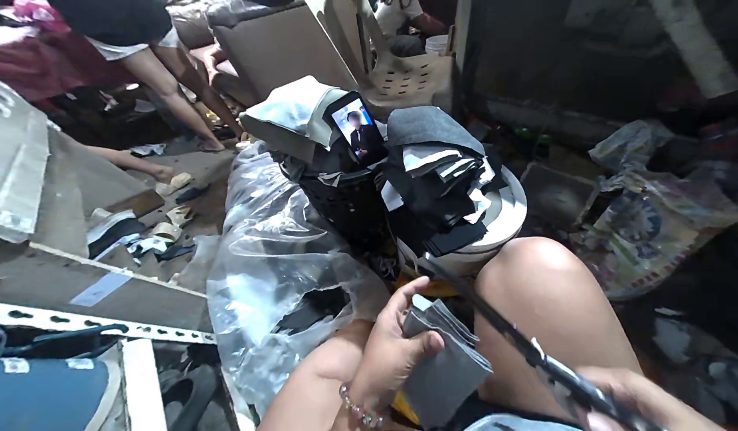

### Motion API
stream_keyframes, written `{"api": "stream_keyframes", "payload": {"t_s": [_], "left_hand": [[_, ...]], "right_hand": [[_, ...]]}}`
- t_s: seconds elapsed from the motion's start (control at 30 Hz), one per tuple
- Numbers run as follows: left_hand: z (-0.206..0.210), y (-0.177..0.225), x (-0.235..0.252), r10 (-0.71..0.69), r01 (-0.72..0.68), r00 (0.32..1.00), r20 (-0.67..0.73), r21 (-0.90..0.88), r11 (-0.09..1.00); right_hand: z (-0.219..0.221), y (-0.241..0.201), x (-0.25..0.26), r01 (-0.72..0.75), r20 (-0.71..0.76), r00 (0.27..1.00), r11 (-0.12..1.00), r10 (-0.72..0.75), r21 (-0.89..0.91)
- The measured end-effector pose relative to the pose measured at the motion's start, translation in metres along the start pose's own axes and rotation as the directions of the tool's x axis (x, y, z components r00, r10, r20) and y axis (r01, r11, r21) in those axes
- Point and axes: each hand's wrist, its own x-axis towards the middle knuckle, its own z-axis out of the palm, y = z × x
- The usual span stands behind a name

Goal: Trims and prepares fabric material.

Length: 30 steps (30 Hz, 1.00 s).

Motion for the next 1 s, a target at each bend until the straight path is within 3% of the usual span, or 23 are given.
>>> {"api": "stream_keyframes", "payload": {"t_s": [0.1, 0.27, 0.43, 0.53, 0.6, 0.67, 0.77, 0.83, 0.9, 0.93, 1.0], "left_hand": [[-0.001, -0.004, -0.003, 0.010, 0.000, 0.994, -0.108, 0.093, 0.996], [0.008, -0.002, -0.009, 0.090, -0.071, 0.979, -0.180, 0.114, 0.991], [0.013, -0.003, -0.013, 0.234, -0.228, 0.953, -0.193, 0.053, 0.972], [0.013, -0.004, -0.014, 0.272, -0.268, 0.947, -0.173, 0.045, 0.962], [0.014, -0.004, -0.015, 0.274, -0.273, 0.947, -0.170, 0.029, 0.962], [0.015, -0.005, -0.015, 0.287, -0.287, 0.942, -0.172, 0.027, 0.958], [0.019, -0.006, -0.014, 0.299, -0.303, 0.936, -0.186, 0.007, 0.953], [0.021, -0.007, -0.013, 0.309, -0.314, 0.932, -0.188, 0.003, 0.949], [0.023, -0.008, -0.012, 0.327, -0.333, 0.927, -0.181, 0.001, 0.943], [0.024, -0.009, -0.011, 0.338, -0.343, 0.924, -0.177, 0.005, 0.939], [0.024, -0.010, -0.011, 0.355, -0.358, 0.913, -0.202, 0.022, 0.934]], "right_hand": [[-0.005, -0.015, 0.019, -0.003, -0.228, 0.973, 0.991, 0.034, 0.134], [-0.027, -0.046, 0.096, 0.084, -0.517, 0.849, 0.936, 0.113, 0.343], [-0.051, -0.053, 0.167, 0.041, -0.600, 0.751, 0.886, 0.277, 0.461], [-0.054, -0.050, 0.182, 0.034, -0.593, 0.771, 0.914, 0.233, 0.403], [-0.053, -0.046, 0.183, 0.001, -0.577, 0.802, 0.967, 0.151, 0.254], [-0.055, -0.040, 0.176, -0.024, -0.544, 0.839, 1.000, 0.009, -0.020], [-0.043, -0.035, 0.151, 0.173, -0.414, 0.863, 0.939, -0.290, -0.296], [-0.022, -0.034, 0.133, 0.421, -0.162, 0.860, 0.852, -0.484, -0.312], [0.001, -0.030, 0.123, 0.578, 0.109, 0.813, 0.769, -0.572, -0.275], [0.012, -0.028, 0.121, 0.605, 0.157, 0.794, 0.742, -0.587, -0.289], [0.026, -0.026, 0.123, 0.600, 0.112, 0.784, 0.699, -0.611, -0.389]]}}
